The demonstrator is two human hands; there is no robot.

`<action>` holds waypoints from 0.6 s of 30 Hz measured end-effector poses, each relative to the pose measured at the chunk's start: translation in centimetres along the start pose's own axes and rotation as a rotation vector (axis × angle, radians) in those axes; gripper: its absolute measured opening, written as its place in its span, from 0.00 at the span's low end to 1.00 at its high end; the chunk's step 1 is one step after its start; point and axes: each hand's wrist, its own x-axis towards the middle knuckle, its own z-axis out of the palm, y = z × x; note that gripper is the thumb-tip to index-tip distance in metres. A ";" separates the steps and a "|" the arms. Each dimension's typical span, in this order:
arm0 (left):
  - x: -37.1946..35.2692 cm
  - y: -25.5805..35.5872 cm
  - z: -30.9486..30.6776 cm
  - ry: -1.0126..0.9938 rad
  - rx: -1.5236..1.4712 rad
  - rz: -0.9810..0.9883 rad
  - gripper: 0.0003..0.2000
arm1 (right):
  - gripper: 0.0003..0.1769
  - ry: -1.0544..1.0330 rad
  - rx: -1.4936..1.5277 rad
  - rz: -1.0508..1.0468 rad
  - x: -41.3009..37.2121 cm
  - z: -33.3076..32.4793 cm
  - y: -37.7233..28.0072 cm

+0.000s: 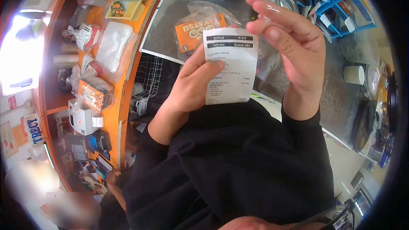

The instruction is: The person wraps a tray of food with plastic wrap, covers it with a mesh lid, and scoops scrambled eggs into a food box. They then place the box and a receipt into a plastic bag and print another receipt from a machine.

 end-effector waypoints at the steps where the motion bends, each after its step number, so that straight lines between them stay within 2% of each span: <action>1: -0.3 0.1 0.0 0.006 0.020 0.004 0.27 | 0.17 -0.013 0.007 0.013 0.4 0.4 -0.1; 5: -1.4 0.4 -0.2 0.084 0.029 -0.004 0.25 | 0.17 -0.072 0.138 0.189 1.1 1.6 -0.8; 8: -2.4 0.4 -1.6 0.031 -0.040 -0.053 0.21 | 0.18 -0.124 -0.079 0.158 1.5 3.1 -0.1; 11: -3.2 0.4 -1.9 0.096 0.091 0.013 0.20 | 0.17 -0.128 -0.330 0.130 2.4 4.8 2.1; 12: -3.6 0.6 -2.3 0.096 0.151 0.056 0.18 | 0.16 -0.043 -0.073 0.247 2.4 5.7 2.4; 15: -5.8 1.2 -3.8 0.087 0.468 0.013 0.14 | 0.14 -0.235 -0.335 -0.070 2.1 6.6 3.1; 16: -6.6 0.4 -5.4 0.058 0.657 0.039 0.12 | 0.13 -0.369 -0.318 -0.165 1.7 7.1 3.9; 17: -7.2 -0.3 -6.9 0.046 0.803 -0.026 0.11 | 0.13 -0.500 -0.305 -0.258 1.1 7.5 5.2; 18: -7.7 -0.9 -8.5 0.024 0.951 -0.090 0.10 | 0.12 -0.553 -0.236 -0.264 0.0 8.2 7.0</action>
